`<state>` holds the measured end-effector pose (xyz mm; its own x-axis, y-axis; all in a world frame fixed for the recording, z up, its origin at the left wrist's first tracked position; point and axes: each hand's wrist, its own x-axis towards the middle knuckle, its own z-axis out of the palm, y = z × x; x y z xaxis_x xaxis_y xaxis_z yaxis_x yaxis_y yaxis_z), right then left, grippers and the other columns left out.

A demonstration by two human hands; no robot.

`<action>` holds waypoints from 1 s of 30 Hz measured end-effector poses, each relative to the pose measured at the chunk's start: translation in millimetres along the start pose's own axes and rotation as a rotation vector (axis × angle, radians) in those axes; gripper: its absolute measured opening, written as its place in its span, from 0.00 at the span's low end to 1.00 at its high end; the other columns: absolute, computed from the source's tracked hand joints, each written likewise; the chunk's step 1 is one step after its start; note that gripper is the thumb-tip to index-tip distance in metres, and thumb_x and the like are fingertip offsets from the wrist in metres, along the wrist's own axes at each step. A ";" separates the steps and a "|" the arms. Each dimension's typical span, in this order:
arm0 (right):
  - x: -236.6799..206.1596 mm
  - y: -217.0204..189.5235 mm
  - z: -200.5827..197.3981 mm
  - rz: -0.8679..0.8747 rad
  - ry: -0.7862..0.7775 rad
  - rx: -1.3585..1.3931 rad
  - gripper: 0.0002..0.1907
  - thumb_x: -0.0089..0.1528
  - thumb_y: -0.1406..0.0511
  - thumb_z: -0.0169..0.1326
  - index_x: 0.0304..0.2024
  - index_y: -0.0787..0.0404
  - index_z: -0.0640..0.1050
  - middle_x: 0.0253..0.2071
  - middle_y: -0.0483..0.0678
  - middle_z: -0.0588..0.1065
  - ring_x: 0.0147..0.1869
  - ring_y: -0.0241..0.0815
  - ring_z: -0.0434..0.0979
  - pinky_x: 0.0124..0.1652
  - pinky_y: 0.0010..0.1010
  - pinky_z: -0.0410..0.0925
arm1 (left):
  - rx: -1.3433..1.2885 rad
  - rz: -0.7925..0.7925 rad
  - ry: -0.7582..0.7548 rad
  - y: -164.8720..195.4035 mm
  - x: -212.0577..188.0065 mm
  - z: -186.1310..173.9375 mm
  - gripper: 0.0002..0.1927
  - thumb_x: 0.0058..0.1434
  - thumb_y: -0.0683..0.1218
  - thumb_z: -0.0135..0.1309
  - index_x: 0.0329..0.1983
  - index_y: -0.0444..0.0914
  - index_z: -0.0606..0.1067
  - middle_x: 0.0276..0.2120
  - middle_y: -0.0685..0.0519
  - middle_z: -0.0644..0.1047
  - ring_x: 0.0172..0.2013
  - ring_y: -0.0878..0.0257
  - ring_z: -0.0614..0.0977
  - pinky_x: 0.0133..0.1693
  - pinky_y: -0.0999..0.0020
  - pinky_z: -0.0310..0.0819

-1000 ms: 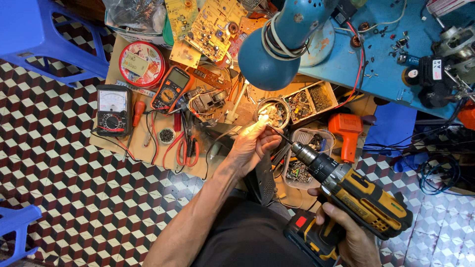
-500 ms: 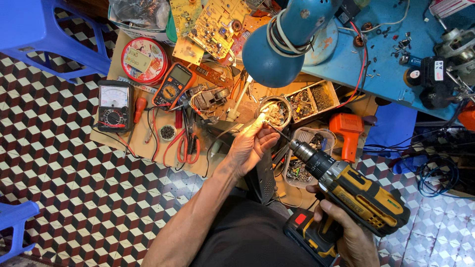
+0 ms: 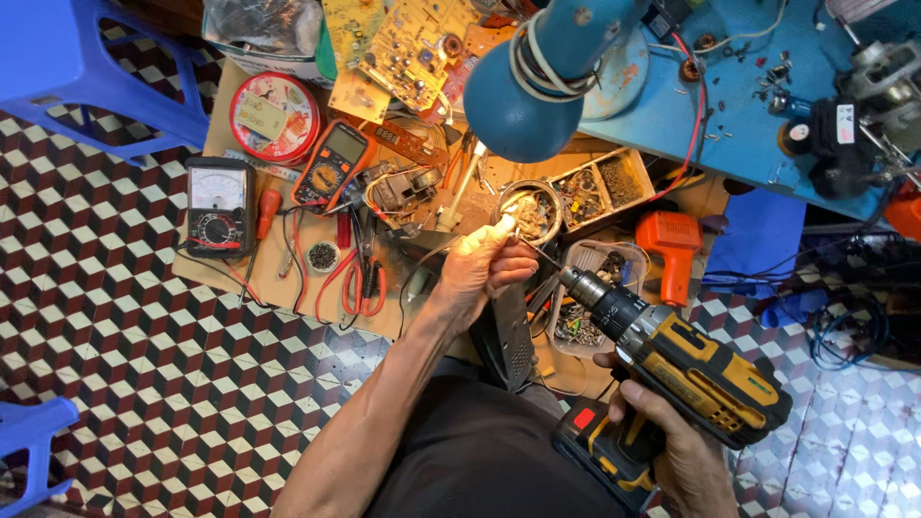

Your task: The person assembles a small electronic device by inserting screws into a metal casing using a cordless drill. They repeatedly select screws from a container, align them with holes in the casing, and drive them in with the drill. The workspace contains various tools and electronic components.

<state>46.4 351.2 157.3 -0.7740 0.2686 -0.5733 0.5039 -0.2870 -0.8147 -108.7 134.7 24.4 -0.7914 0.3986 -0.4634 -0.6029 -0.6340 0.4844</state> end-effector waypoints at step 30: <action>114.5 126.1 -35.0 -0.614 0.125 -1.492 0.50 0.50 0.79 0.57 0.74 0.53 0.59 0.60 0.56 0.68 0.57 0.59 0.72 0.56 0.46 0.67 | 0.290 0.015 0.082 -1.6 -42.4 -45.4 0.17 0.65 0.42 0.57 0.55 0.29 0.73 0.42 0.45 0.82 0.41 0.63 0.85 0.46 0.70 0.81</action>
<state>34.7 377.9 -14.1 -0.9920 0.0906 -0.0884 0.1084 0.9687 -0.2233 -69.5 88.7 9.6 -0.7968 0.3280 -0.5074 -0.6041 -0.4190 0.6778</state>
